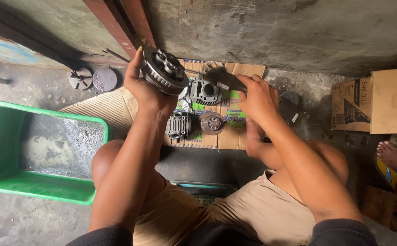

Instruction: Cleaning a motorcycle clutch bell with a brush and inspecting the internal centrifugal weights.

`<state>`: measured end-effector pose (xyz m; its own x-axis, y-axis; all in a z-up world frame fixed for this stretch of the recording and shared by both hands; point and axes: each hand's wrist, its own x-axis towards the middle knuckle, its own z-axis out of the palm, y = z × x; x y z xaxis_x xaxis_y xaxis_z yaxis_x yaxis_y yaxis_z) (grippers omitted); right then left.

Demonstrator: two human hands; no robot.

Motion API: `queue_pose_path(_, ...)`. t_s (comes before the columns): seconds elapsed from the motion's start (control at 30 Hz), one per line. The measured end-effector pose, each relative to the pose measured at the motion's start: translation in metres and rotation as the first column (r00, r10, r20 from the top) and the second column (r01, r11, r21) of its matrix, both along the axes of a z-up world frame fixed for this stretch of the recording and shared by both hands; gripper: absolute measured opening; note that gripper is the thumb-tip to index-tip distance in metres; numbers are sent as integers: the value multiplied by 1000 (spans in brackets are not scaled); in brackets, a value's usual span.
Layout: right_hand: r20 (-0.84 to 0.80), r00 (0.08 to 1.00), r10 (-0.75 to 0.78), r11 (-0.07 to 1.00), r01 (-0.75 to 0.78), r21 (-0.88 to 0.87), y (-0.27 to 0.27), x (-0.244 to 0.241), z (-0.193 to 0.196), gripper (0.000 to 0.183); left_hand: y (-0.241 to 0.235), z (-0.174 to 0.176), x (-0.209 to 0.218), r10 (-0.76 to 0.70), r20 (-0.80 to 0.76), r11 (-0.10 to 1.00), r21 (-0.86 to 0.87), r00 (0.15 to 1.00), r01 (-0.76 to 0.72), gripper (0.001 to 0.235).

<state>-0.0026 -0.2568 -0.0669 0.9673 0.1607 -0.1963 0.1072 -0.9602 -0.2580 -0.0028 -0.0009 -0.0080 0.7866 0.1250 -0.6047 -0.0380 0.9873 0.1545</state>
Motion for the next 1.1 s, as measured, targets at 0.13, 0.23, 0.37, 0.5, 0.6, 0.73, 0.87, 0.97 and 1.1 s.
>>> queue_pose_path(0.13,-5,1000,-5,1000,5,-6,-1,1,-1,51,0,-3,0,-25,18,999,25,1000,25,23)
queue_pose_path(0.23,3,1000,-2,1000,2,14,-3,0,0,45,-3,1,-1,-17,5,998,55,1000,17,26)
queue_pose_path(0.37,4,1000,3,999,-3,33,-5,0,0,40,-4,-1,1,7,-19,996,88,1000,-5,31)
queue_pose_path(0.5,3,1000,4,999,-4,33,-3,0,2,38,-3,-1,0,10,-22,996,84,1000,-8,29)
queue_pose_path(0.6,2,1000,15,1000,-15,20,-3,0,1,40,-2,-4,2,0,-19,996,85,1000,2,28)
queue_pose_path(0.73,-4,1000,10,999,-10,30,-4,1,-3,40,-1,-4,1,0,-23,996,86,1000,2,27)
queue_pose_path(0.87,-22,999,-29,998,30,51,-11,7,-8,40,-5,0,1,-10,-23,998,69,1000,12,27)
queue_pose_path(0.97,-17,996,-92,993,93,72,-21,14,-6,42,-7,3,0,-16,-37,997,77,999,19,26)
queue_pose_path(1.1,-32,985,-167,971,170,167,-33,20,-33,44,-13,6,0,-33,-34,998,51,999,34,26)
